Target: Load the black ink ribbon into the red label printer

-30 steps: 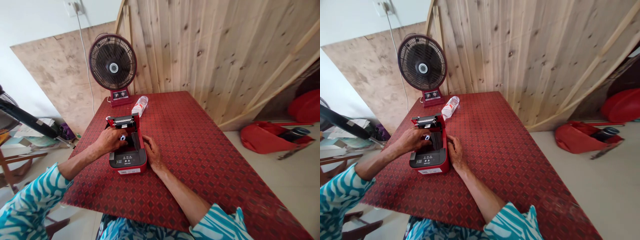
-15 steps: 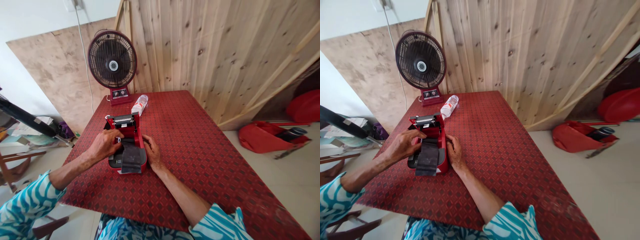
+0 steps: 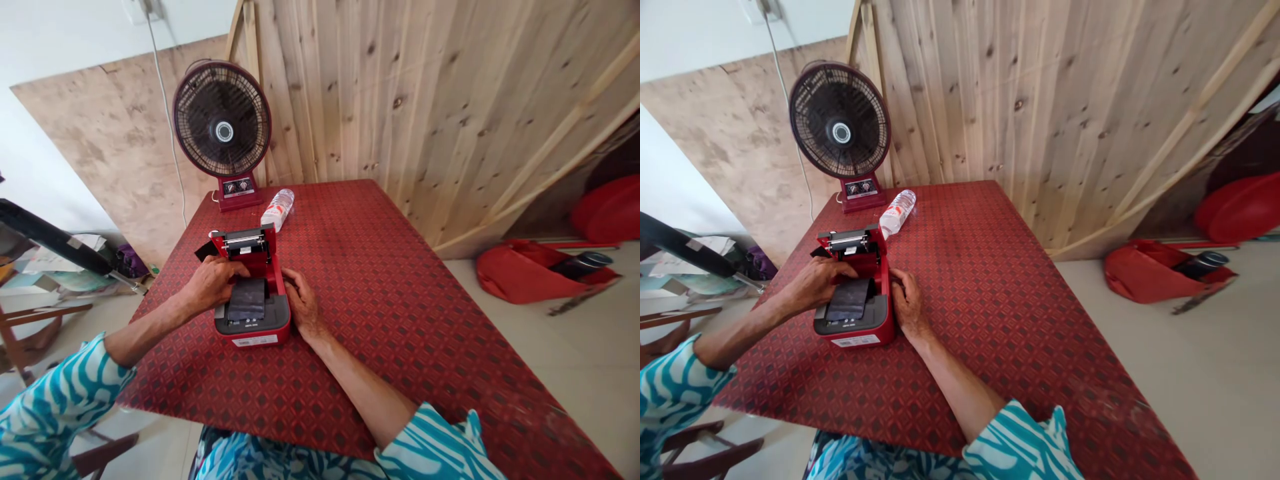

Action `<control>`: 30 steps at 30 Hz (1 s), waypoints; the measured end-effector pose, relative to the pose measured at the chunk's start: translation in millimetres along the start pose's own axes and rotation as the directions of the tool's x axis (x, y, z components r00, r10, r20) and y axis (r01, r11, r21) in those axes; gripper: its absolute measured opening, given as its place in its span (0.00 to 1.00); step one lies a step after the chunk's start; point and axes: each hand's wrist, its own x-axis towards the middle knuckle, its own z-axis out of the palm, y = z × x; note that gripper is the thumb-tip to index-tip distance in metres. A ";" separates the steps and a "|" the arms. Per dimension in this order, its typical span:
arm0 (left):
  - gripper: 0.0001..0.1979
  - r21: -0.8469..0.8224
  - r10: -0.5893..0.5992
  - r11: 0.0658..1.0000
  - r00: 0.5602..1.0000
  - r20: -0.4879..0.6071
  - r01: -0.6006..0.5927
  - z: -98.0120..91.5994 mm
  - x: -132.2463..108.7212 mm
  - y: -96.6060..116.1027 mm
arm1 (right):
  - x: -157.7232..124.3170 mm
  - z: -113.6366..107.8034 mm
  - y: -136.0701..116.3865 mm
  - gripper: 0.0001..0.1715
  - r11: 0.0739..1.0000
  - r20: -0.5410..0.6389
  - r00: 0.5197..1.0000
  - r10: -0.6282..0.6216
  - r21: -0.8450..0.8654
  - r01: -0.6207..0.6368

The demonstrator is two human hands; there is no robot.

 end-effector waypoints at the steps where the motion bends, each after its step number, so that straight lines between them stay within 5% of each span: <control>1: 0.12 -0.034 0.004 0.999 1.000 -0.021 -0.005 -2.0 -1.9 1.6 | 0.2 0.1 0.1 0.16 1.000 0.007 1.000 0.005 0.004 -0.005; 8: 0.09 -0.277 -0.076 0.961 0.960 -0.268 -0.002 -22.3 -21.0 26.8 | 1.2 -1.0 3.1 0.16 1.000 -0.008 1.000 -0.030 -0.003 0.030; 15: 0.05 -0.264 -0.128 0.965 0.884 -0.450 0.005 -29.3 -19.4 34.2 | 0.5 -2.6 2.0 0.17 1.000 0.008 1.000 -0.013 -0.014 0.013; 25: 0.03 -0.095 0.129 0.975 0.866 -0.482 -0.199 -32.9 -45.0 58.4 | 0.5 -2.2 2.5 0.17 1.000 0.004 1.000 -0.019 -0.010 0.019; 30: 0.10 0.081 0.148 0.989 0.913 -0.381 -0.126 -27.6 -49.4 49.2 | 0.2 -2.4 1.8 0.17 1.000 0.001 1.000 -0.011 -0.019 0.011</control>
